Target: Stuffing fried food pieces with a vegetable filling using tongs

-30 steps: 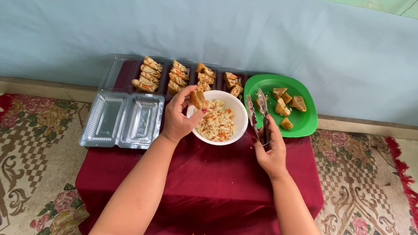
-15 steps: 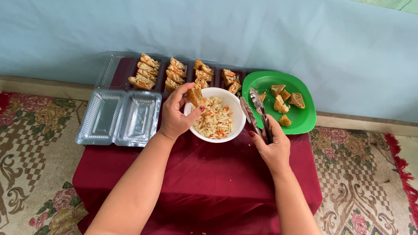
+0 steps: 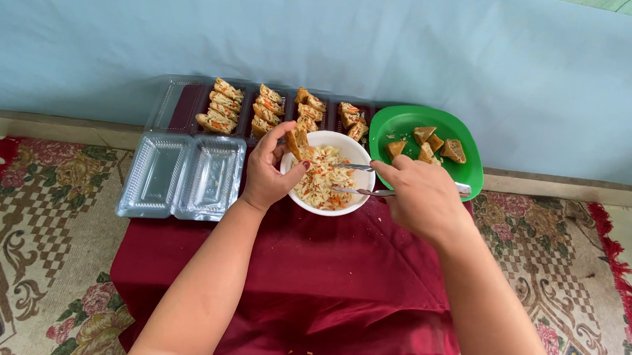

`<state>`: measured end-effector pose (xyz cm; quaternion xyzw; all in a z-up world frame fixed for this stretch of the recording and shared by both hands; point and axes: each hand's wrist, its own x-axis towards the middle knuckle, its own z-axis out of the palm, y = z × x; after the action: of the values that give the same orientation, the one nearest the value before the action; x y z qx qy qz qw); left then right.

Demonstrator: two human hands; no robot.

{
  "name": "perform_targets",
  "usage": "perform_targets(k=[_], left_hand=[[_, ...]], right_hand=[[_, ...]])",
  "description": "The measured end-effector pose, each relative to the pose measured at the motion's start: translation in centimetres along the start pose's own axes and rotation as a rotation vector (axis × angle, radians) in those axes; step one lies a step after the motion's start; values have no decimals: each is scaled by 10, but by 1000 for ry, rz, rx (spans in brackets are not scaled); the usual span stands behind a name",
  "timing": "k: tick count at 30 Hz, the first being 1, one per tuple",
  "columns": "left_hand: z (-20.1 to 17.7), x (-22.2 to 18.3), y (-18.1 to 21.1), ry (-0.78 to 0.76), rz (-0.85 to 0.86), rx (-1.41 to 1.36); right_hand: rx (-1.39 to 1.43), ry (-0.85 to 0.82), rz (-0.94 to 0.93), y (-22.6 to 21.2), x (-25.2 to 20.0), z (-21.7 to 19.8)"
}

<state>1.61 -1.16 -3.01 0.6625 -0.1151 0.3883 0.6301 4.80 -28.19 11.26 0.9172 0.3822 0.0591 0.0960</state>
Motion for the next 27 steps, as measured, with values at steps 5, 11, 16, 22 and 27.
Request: perform_targets(k=[5, 11, 16, 22, 27], left_hand=[[0, 0, 5, 13, 3, 31], [1, 6, 13, 38, 32, 172], [1, 10, 22, 50, 48, 258], [3, 8, 13, 28, -50, 253], [0, 8, 8, -35, -63, 277]], right_hand=[[-17, -41, -6, -11, 27, 16], [101, -53, 55, 0, 40, 21], [325, 131, 96, 19, 29, 37], [744, 454, 33, 24, 27, 62], [778, 504, -51, 21, 31, 62]])
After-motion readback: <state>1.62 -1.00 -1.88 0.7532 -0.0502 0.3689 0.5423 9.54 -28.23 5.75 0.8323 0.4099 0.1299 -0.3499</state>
